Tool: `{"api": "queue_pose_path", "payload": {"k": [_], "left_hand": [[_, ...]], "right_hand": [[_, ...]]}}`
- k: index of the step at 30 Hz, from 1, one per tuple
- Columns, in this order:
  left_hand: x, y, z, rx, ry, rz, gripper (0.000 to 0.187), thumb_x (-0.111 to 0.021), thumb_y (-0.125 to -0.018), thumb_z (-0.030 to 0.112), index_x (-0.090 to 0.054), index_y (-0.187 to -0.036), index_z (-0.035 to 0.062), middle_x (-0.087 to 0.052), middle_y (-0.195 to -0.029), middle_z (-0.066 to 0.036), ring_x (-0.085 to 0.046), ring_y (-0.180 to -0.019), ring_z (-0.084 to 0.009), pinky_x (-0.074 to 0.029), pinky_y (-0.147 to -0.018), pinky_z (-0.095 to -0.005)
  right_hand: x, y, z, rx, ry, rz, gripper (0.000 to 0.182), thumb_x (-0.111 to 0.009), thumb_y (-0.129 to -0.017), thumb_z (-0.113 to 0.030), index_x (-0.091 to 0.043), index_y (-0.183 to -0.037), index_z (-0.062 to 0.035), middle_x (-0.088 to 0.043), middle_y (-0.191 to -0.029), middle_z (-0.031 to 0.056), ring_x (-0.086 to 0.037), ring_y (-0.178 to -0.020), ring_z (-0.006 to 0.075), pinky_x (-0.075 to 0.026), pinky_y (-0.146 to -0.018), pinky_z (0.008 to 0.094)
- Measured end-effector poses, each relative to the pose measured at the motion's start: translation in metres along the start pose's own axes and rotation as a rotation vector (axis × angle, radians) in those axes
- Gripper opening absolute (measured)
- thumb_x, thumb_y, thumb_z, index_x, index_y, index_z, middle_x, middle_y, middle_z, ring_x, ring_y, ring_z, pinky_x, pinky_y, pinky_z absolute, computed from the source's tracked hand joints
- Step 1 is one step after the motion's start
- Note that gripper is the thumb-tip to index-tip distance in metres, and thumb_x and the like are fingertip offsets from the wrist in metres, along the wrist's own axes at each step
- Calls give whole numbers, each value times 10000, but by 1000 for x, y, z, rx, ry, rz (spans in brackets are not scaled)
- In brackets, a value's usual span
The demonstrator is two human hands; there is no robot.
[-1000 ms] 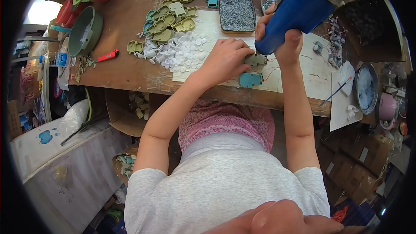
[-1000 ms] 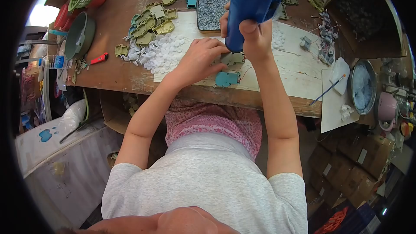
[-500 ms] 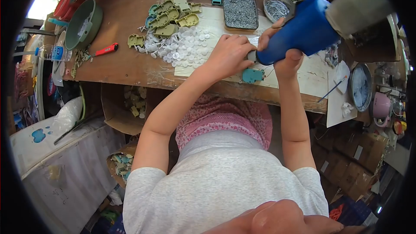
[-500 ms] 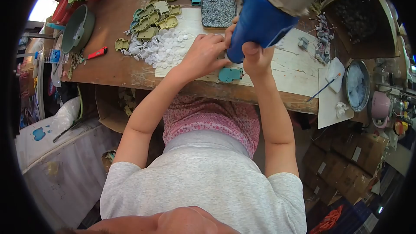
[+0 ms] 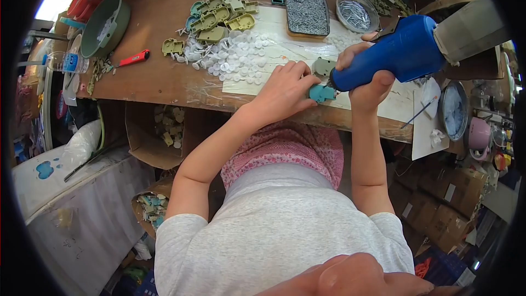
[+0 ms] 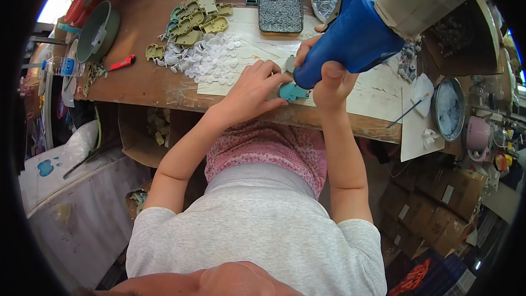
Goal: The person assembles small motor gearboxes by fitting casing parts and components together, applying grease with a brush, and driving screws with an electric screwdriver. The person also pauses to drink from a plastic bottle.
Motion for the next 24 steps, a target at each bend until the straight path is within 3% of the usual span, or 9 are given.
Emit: {"api": "queue_pose_path", "payload": {"k": [8, 10, 13, 19, 21, 24], "left_hand": [[-5, 2, -1, 0, -23, -1, 458, -778, -723, 206, -604, -1141, 133, -556, -1017, -58, -531, -980, -257, -391, -843, -383], [-6, 2, -2, 8, -30, -17, 424, -768, -734, 218, -615, -1119, 131, -564, -1006, -53, -537, -985, -253, -388, -848, -382], [-4, 1, 0, 1, -54, -8, 404, -762, -737, 223, -620, -1102, 127, -569, -1003, -52, -541, -983, -252, -389, -851, -384], [-3, 2, 1, -20, -88, 8, 404, -753, -732, 232, -615, -1091, 108, -576, -983, -60, -549, -974, -252, -394, -854, -385], [-2, 0, 3, -26, -108, 18, 392, -769, -716, 250, -629, -1056, 114, -582, -975, -54, -558, -972, -243, -403, -854, -382], [-3, 2, 3, -11, -136, 22, 376, -786, -699, 261, -644, -1018, 122, -587, -966, -44, -568, -975, -230, -410, -853, -376]], "right_hand": [[3, 3, 8, -16, -48, -2, 938, -561, -705, -844, -431, -1180, -46, -577, -709, 76, -583, -620, 179, -481, -612, 299], [-9, 4, 13, -43, -122, -191, 911, -557, -709, -844, -439, -1164, -63, -574, -715, 73, -580, -627, 177, -471, -603, 295], [-7, -3, 15, -87, -133, -222, 905, -563, -703, -845, -443, -1159, -72, -574, -733, 71, -575, -636, 179, -466, -608, 297], [-11, 28, -4, -56, -198, -146, 909, -582, -671, -856, -427, -1119, -80, -573, -739, 91, -570, -642, 187, -490, -647, 323], [-10, 33, 3, -114, -70, -67, 915, -598, -663, -849, -431, -1123, -76, -575, -732, 94, -572, -640, 189, -490, -656, 323], [-13, 33, 12, -120, -128, -128, 934, -615, -664, -835, -435, -1159, -64, -578, -727, 92, -573, -639, 188, -488, -662, 331]]}}
Point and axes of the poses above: each hand's wrist, its own y-axis away from the middle knuckle, its own x-axis out of the back of the hand, z = x × y, the point moved 9 cm from there along -y, towards the middle knuckle
